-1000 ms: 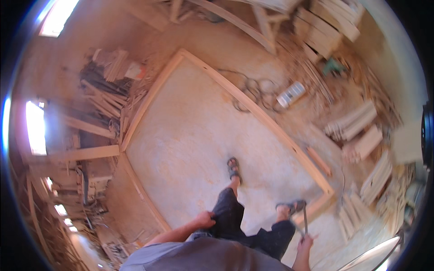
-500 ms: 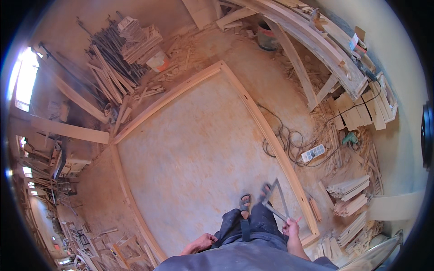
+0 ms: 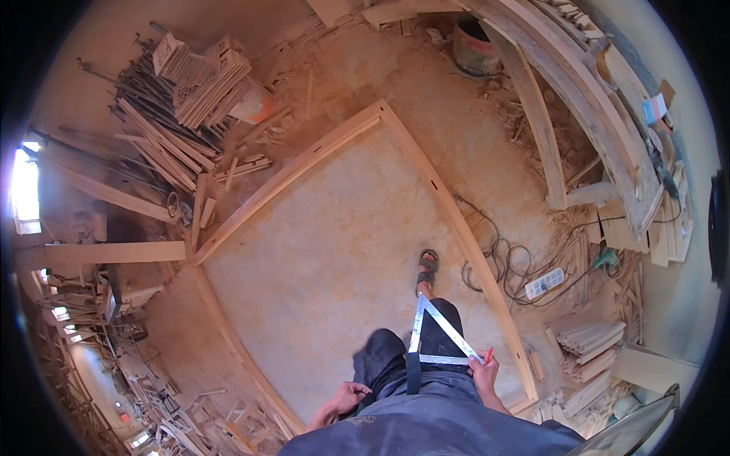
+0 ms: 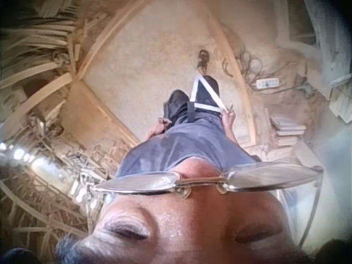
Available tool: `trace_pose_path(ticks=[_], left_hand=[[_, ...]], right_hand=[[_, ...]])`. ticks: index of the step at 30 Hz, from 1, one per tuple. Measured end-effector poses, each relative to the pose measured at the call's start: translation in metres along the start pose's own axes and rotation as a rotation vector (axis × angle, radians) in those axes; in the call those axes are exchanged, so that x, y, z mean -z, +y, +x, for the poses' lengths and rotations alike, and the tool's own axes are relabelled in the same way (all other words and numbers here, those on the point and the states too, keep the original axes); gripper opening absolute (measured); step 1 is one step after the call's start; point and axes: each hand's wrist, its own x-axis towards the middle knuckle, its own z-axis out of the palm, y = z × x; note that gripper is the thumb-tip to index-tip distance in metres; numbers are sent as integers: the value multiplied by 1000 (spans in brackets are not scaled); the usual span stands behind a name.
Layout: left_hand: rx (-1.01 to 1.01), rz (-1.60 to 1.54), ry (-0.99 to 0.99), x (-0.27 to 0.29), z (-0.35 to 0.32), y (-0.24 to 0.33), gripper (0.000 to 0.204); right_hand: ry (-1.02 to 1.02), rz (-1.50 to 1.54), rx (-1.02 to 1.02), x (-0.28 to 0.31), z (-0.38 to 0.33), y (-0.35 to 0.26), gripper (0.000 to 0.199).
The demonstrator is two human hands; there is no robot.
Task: The person aligns two pieces of wood on the floor, uses a square tool and a pencil to mark lines on the wood, and checks the alignment multiple times.
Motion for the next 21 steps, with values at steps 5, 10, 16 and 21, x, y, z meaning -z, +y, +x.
trace_pose_path(ticks=[5, 10, 16, 21], left_hand=[[13, -89, -71, 50, -39, 155, 23], [-43, -220, -241, 122, -26, 250, 44], [12, 229, -292, 218, 28, 421, 61], [-137, 511, -217, 311, 114, 533, 48]], right_hand=[[6, -44, 6, -34, 16, -65, 14], [26, -104, 10, -105, 47, -149, 16], [142, -21, -82, -204, 101, -225, 19], [167, 14, -15, -296, 179, -339, 16]])
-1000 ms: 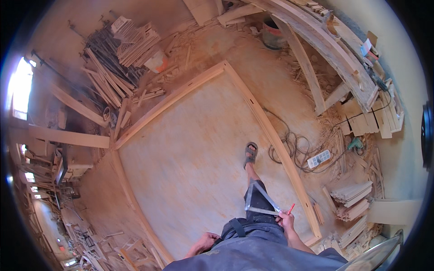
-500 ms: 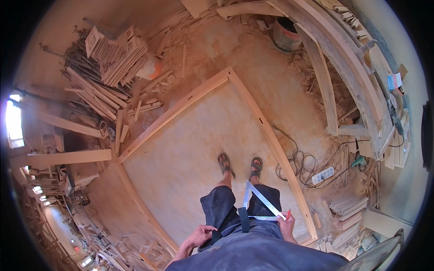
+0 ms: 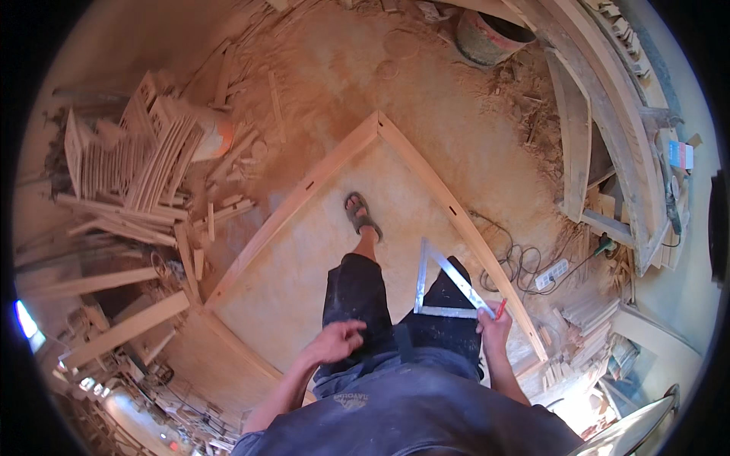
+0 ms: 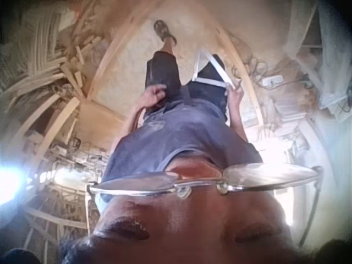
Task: The person aligns two pieces of wood on the floor, uses a square tool and a pencil to mark lines on the wood, and checks the alignment multiple times.
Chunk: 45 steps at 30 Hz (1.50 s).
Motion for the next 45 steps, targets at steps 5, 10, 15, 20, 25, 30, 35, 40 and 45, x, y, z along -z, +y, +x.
trace_pose_path(ticks=[5, 10, 15, 20, 25, 30, 35, 40, 45], left_hand=[[-215, -211, 283, 125, 118, 77, 46], [-285, 65, 458, 210, 257, 106, 47], [-360, 491, 615, 291, 446, 105, 57], [-459, 596, 689, 325, 613, 111, 84], [-478, 625, 582, 348, 696, 100, 115], [-450, 730, 571, 350, 705, 107, 123], [-507, 530, 506, 358, 718, 102, 101], [-685, 240, 373, 375, 735, 131, 74], [-545, 232, 254, 394, 748, 140, 66]], right_hand=[[-56, -137, 147, -85, 84, -89, 13], [-163, -188, 49, -178, 211, -104, 21], [-228, -406, 185, -281, 362, -11, 29], [-270, -273, 233, -372, 467, 86, 30], [-428, -618, 387, -414, 522, 144, 28], [-516, -1013, 510, -404, 520, 68, 13], [-220, -456, 700, -390, 564, 45, 39], [-101, -634, 761, -413, 607, 11, 55], [-225, -573, 730, -423, 623, 8, 65]])
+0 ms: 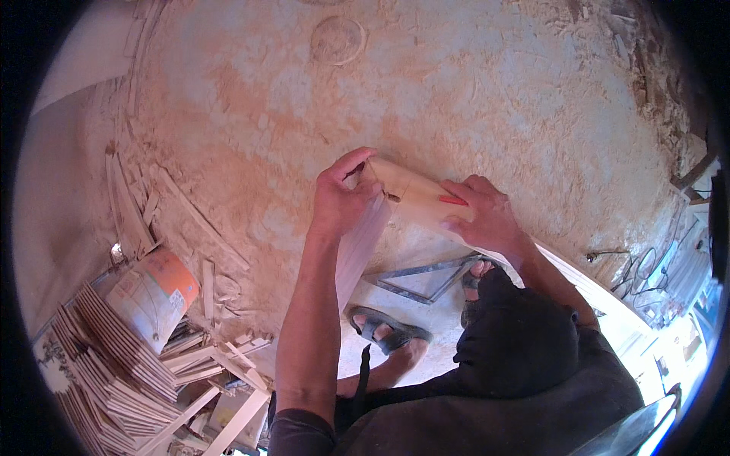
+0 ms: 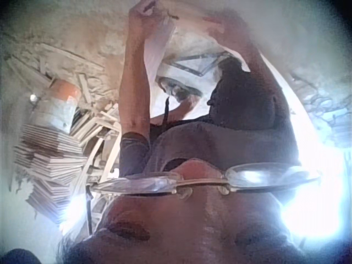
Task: The person aligns two pieces of wood on the floor, uses a square tool and a pencil to mark lines on the wood, and checks the alignment multiple times.
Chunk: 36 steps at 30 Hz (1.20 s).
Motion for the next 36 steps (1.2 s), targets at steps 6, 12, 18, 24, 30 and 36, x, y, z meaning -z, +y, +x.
trace_pose_path(ticks=[6, 12, 18, 24, 30, 36], left_hand=[[137, -241, 185, -27, -22, 0, 74], [76, 178, 258, -38, -24, -19, 85], [39, 439, 337, -51, -19, 6, 88], [-20, 410, 368, -47, -17, 1, 87], [-61, 395, 355, -46, -18, -1, 85], [-67, 434, 350, -45, -17, 2, 84]], right_hand=[[-38, -10, -41, -4, 1, -3, 68], [4, -8, -8, -10, 2, -1, 68], [-15, 1, -91, -10, 5, -5, 68], [-33, 12, -99, -11, 11, -6, 71], [-40, 47, -124, -12, 9, -2, 70], [-37, 78, -126, -18, 7, 3, 68]])
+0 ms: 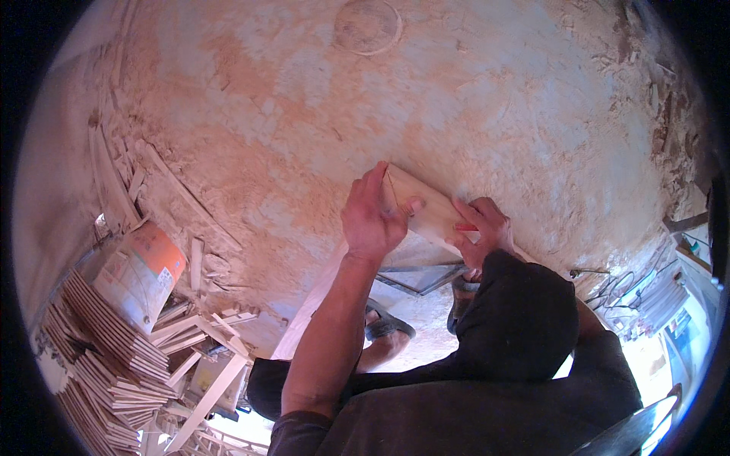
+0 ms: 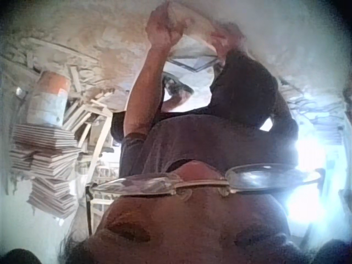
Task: The person aligns two pieces of wood on the floor, uses a square tool and a pencil to mark lines on the wood, and checks the alignment multiple times.
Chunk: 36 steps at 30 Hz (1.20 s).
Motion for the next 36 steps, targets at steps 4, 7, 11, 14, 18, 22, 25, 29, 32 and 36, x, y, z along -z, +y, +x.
trace_pose_path(ticks=[4, 7, 11, 14, 18, 22, 25, 29, 32, 36], left_hand=[[28, -19, -5, 0, -1, 3, 82], [-18, 37, -14, 0, 0, 5, 81], [1, -18, -8, -4, -2, -6, 77], [44, -132, -13, -6, -3, -12, 71], [186, -284, -73, 0, -2, 11, 67], [180, -396, -50, -6, -1, -6, 66], [169, -266, -47, -7, 0, -11, 65], [169, -102, -66, -5, 0, -2, 64], [157, -32, -69, -4, -1, -4, 65], [159, -8, -92, -5, 0, -4, 67]], right_hand=[[5, 19, -32, -5, -1, 4, 67], [-2, 13, -20, -5, -2, 13, 65], [-81, 59, -64, 10, 3, 1, 64], [-93, 88, -95, 8, 9, -3, 62], [-68, 121, -96, 8, 11, 1, 58], [-162, 253, -190, 10, 23, 9, 58], [-173, 323, -209, 5, 23, 18, 56], [-148, 295, -208, 0, 20, 22, 56], [-103, 227, -168, -1, 17, 15, 57], [-126, 310, -164, -6, 20, 30, 56]])
